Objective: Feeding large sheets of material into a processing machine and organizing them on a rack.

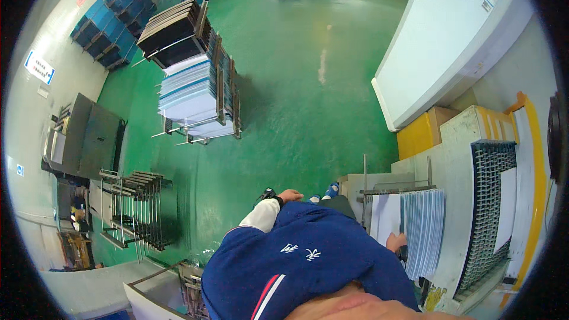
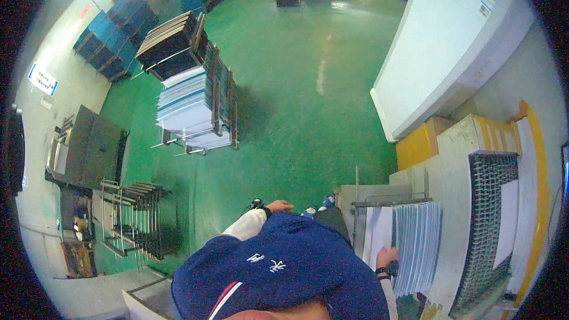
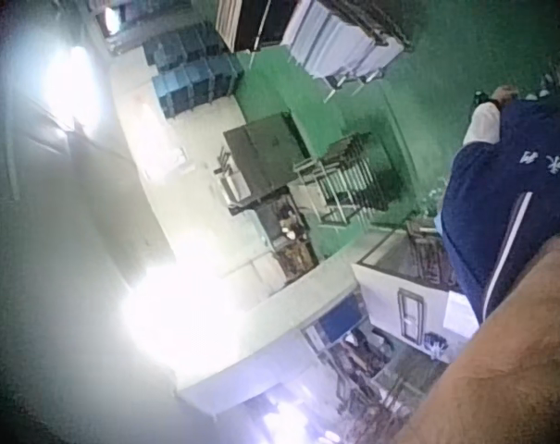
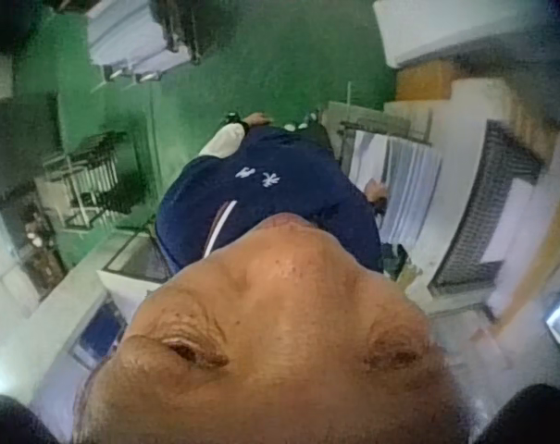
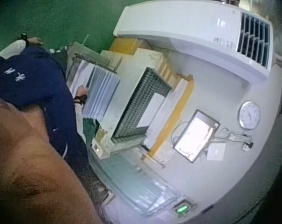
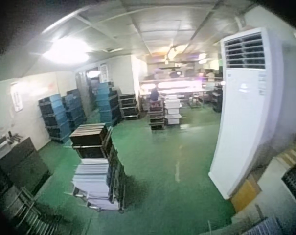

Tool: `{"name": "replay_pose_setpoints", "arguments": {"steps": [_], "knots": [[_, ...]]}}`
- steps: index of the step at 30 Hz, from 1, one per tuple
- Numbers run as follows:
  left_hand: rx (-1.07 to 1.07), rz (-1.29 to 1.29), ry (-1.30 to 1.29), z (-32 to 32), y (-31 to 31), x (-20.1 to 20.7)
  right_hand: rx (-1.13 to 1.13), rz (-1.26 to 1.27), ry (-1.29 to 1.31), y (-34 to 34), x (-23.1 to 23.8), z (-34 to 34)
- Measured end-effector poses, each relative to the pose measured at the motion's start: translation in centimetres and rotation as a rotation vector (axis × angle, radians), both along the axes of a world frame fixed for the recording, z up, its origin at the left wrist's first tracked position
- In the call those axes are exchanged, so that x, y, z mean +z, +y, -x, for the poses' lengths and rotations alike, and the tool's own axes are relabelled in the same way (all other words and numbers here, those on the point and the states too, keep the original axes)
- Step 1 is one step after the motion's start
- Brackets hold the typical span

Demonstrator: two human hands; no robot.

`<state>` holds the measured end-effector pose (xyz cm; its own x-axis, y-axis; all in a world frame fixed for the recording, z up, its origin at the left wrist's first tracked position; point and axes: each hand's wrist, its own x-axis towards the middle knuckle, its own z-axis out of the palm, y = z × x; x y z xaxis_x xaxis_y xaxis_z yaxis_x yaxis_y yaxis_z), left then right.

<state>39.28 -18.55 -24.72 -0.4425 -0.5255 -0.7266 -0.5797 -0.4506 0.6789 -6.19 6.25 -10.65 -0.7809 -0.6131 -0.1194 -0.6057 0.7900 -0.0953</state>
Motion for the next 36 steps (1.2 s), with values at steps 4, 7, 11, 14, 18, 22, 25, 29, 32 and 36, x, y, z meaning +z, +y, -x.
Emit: {"name": "replay_pose_setpoints", "arguments": {"steps": [4, 7, 11, 14, 18, 22, 25, 29, 32, 36], "knots": [[-0.007, -0.016, -0.040, -0.1, -0.4, 0.9, -0.029, -0.003, -0.051, -0.2, 1.4, -0.7], [-0.040, -0.027, -0.072, -0.1, -0.6, 0.8, -0.015, 0.053, -0.064, -0.1, 1.7, -0.9], [0.012, -0.071, -0.057, -0.4, -0.5, 0.4, -0.059, 0.040, -0.045, -0.9, 3.3, -1.5], [-0.248, 0.220, -0.029, -0.3, -1.2, -0.3, -0.077, 0.033, -0.104, -1.9, 5.5, -3.1], [-0.371, 0.435, -0.143, -2.1, -0.4, -5.7, 0.098, 0.034, 0.161, -0.8, -1.4, 0.0], [-0.087, 0.144, -0.182, 0.0, -1.1, -0.1, 0.024, 0.079, -0.016, 1.3, -3.9, 2.3], [-0.005, 0.079, -0.162, -0.4, 0.2, -0.8, 0.028, 0.071, -0.085, 1.4, -4.7, 3.5], [-0.016, 0.065, -0.194, 0.2, 0.2, -0.1, -0.010, 0.077, -0.140, 2.2, -5.3, 4.6], [-0.018, 0.076, -0.161, 0.0, 0.4, -2.4, 0.010, 0.080, -0.125, 2.3, -5.3, 4.6], [-0.032, 0.131, -0.175, 0.5, 0.2, -3.8, -0.025, 0.055, -0.011, 2.0, -4.5, 3.3]]}}
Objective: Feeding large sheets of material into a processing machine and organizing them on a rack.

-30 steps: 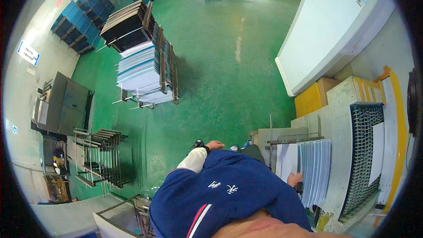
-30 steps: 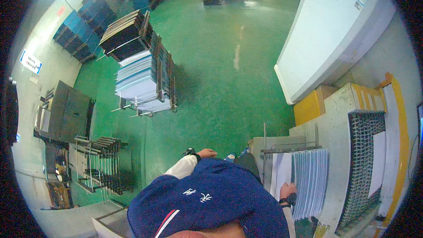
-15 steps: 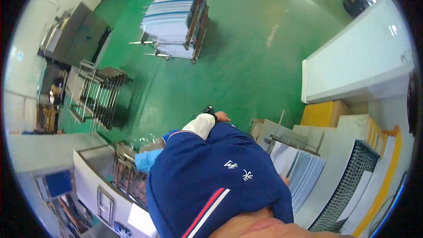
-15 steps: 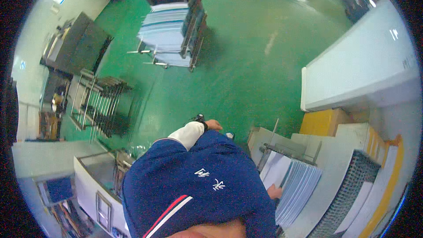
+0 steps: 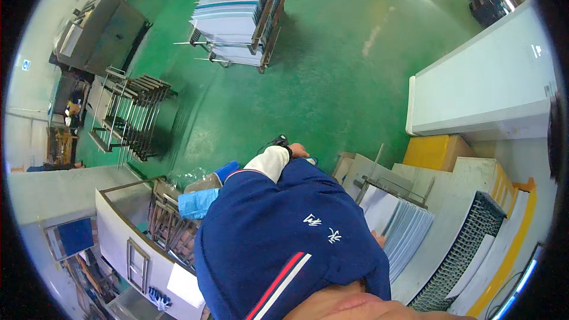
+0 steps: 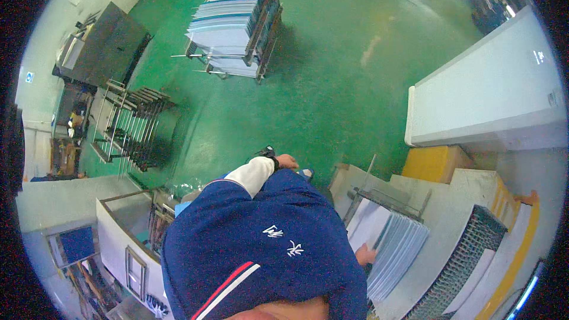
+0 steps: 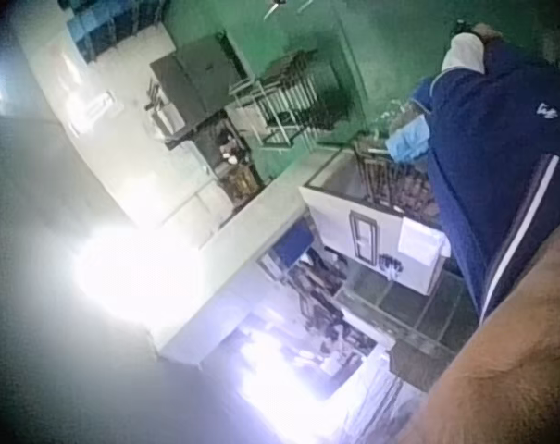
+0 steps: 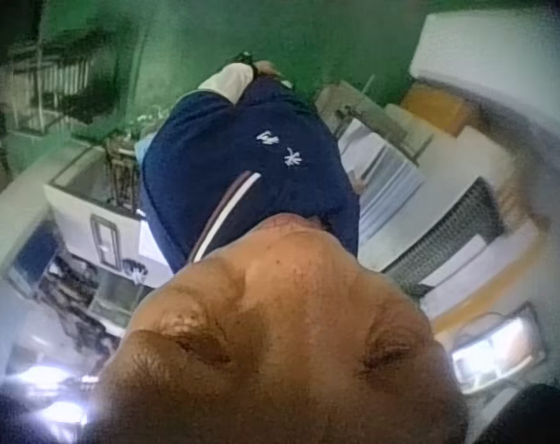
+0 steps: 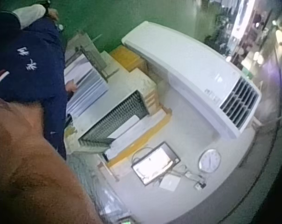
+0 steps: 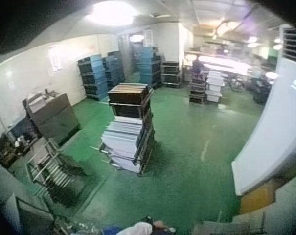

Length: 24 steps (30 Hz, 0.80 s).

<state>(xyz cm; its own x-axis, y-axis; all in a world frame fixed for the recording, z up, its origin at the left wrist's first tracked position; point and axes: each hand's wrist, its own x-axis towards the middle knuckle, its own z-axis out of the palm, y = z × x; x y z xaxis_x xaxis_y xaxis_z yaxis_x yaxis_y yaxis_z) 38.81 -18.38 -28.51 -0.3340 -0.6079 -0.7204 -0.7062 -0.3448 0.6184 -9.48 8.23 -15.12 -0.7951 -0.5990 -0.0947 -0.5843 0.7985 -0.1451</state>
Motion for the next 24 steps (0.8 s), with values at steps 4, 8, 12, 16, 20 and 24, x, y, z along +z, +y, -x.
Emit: {"name": "replay_pose_setpoints", "arguments": {"steps": [4, 8, 12, 16, 20, 24], "knots": [[-0.056, -0.043, -0.027, -0.6, -0.3, 3.8, 0.056, 0.105, -0.170, -2.3, 5.1, -3.3], [-0.048, 0.023, 0.004, 0.4, -0.3, 1.9, 0.078, 0.029, -0.004, -1.3, 3.6, -2.6], [-0.015, -0.115, -0.030, -0.5, 0.2, 2.5, 0.100, 0.021, -0.063, -2.1, 4.2, -3.1], [-0.582, 0.496, 0.116, -1.7, 0.9, 0.8, -0.021, -0.069, -0.004, -4.1, 9.2, -6.2], [-0.613, 0.477, 0.290, -2.4, 1.0, -1.3, -0.083, -0.101, -0.117, -4.0, 8.8, -5.6], [-0.431, 0.008, 0.106, -1.5, 0.0, -0.8, -0.069, -0.074, -0.098, -4.3, 10.6, -6.7]]}}
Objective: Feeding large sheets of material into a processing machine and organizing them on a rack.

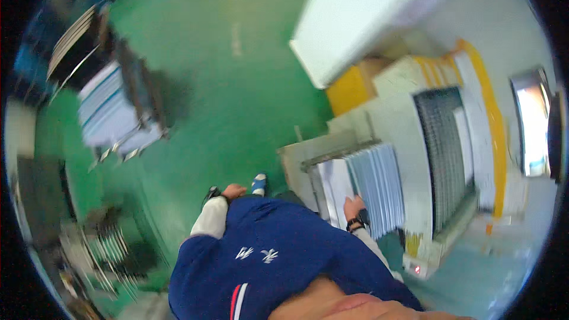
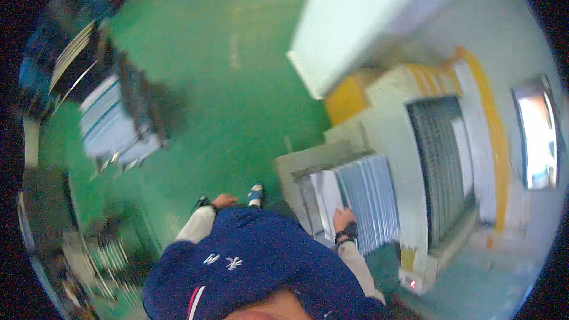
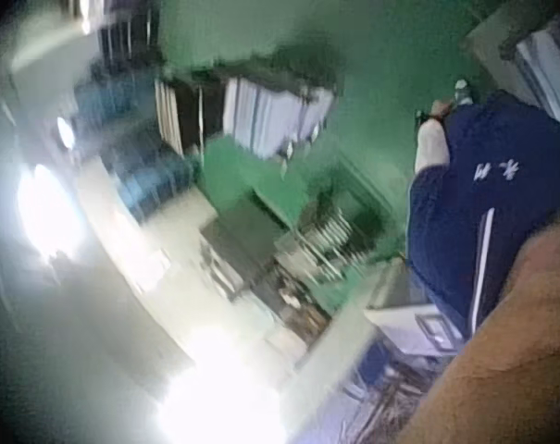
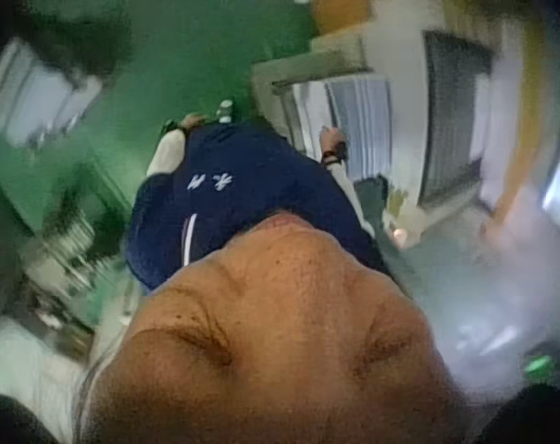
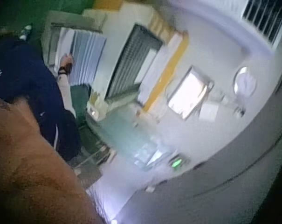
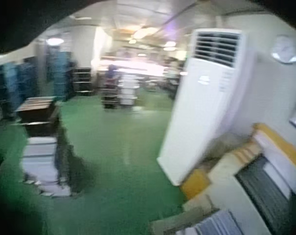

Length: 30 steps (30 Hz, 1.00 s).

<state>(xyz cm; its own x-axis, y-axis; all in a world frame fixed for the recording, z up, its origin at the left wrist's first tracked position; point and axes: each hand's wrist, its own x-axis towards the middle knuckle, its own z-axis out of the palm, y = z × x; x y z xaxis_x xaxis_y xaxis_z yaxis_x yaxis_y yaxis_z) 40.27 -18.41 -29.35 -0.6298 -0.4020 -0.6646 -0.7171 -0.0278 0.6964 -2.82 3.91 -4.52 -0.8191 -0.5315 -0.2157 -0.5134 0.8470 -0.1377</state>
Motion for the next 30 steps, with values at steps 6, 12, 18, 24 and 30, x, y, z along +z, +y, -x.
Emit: {"name": "replay_pose_setpoints", "arguments": {"steps": [6, 12, 18, 24, 30], "knots": [[0.237, -0.273, 0.005, 2.3, -1.0, 4.2, -0.007, 0.096, -0.018, 1.4, -3.6, 1.3], [0.360, -0.466, -0.076, 5.7, -2.7, 6.8, -0.055, 0.060, -0.158, 0.3, 2.5, 0.7], [0.277, -0.406, -0.092, 8.1, -2.8, 9.3, -0.051, 0.101, -0.056, 1.5, 10.5, 1.5], [-0.049, -0.200, 0.115, 8.4, -3.1, 4.7, -0.056, 0.115, 0.031, 3.8, 22.0, 4.4], [-0.145, -0.164, 0.137, 12.1, -3.5, 6.2, -0.496, 0.982, -0.382, 11.8, 21.7, 12.1]]}}
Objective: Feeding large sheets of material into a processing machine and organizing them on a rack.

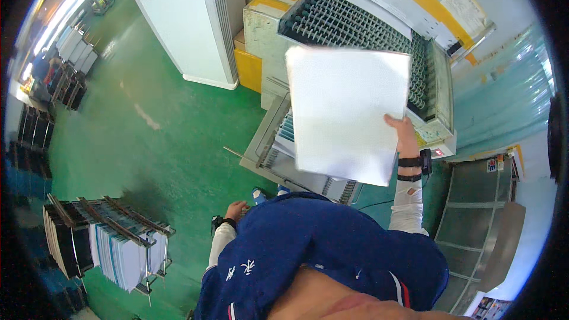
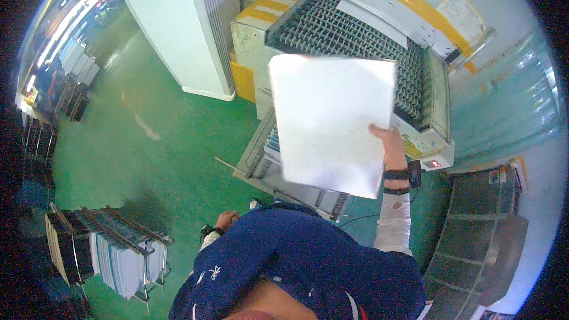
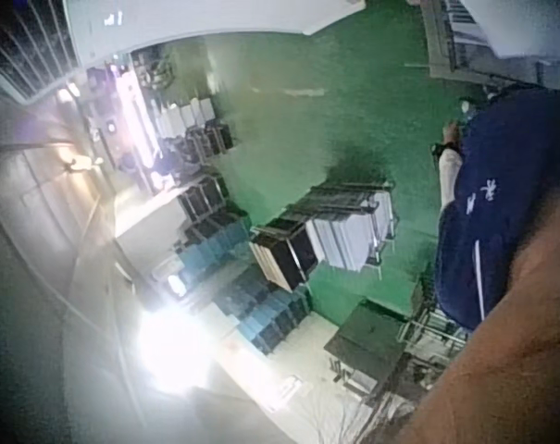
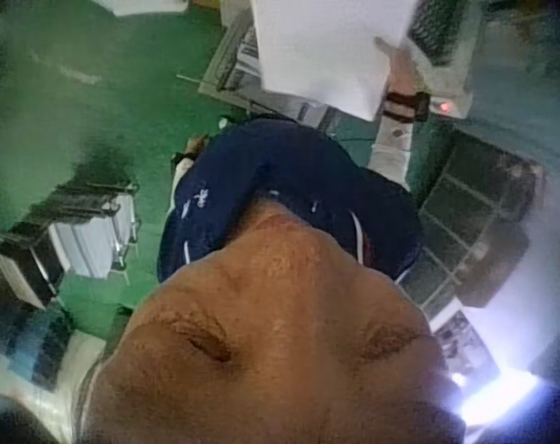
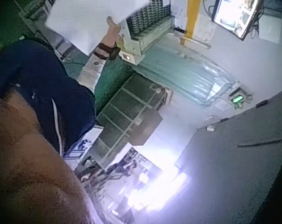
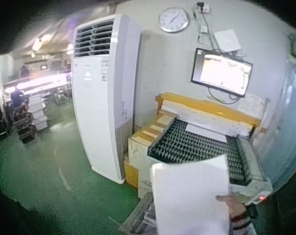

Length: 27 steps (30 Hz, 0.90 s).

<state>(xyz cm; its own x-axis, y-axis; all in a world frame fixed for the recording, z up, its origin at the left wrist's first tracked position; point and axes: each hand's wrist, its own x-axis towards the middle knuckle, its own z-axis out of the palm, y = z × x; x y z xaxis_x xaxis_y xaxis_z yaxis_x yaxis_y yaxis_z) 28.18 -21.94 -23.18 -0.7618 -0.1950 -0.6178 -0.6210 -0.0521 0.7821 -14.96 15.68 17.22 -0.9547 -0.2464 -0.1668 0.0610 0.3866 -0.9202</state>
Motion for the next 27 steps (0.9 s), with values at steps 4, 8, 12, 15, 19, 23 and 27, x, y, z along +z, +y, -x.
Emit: {"name": "replay_pose_setpoints", "arguments": {"steps": [4, 8, 12, 15, 19, 23, 27], "knots": [[0.332, -0.324, -0.248, 2.4, 0.4, 3.3, -0.204, 0.687, -0.332, 1.7, -2.8, 4.1], [0.264, -0.141, -0.229, 2.6, 0.6, 5.9, -0.305, 0.867, -0.359, 2.1, -7.7, 10.3], [0.110, 0.083, -0.008, -0.1, 1.1, 3.0, -0.352, 1.111, -0.309, 3.2, -13.0, 19.1], [0.169, 0.143, -0.041, -3.5, 1.3, -1.2, -0.364, 1.183, -0.359, -1.5, -11.9, 21.2], [0.215, 0.117, -0.129, -1.3, 2.6, 2.7, -0.312, 1.173, -0.411, -2.2, -9.3, 23.1], [0.267, 0.106, -0.164, -0.1, 3.1, 4.7, -0.286, 1.092, -0.490, -2.4, -7.0, 23.4], [0.242, 0.107, -0.247, -0.5, 3.0, 4.6, -0.146, 0.949, -0.590, -2.0, -7.5, 23.4]]}}
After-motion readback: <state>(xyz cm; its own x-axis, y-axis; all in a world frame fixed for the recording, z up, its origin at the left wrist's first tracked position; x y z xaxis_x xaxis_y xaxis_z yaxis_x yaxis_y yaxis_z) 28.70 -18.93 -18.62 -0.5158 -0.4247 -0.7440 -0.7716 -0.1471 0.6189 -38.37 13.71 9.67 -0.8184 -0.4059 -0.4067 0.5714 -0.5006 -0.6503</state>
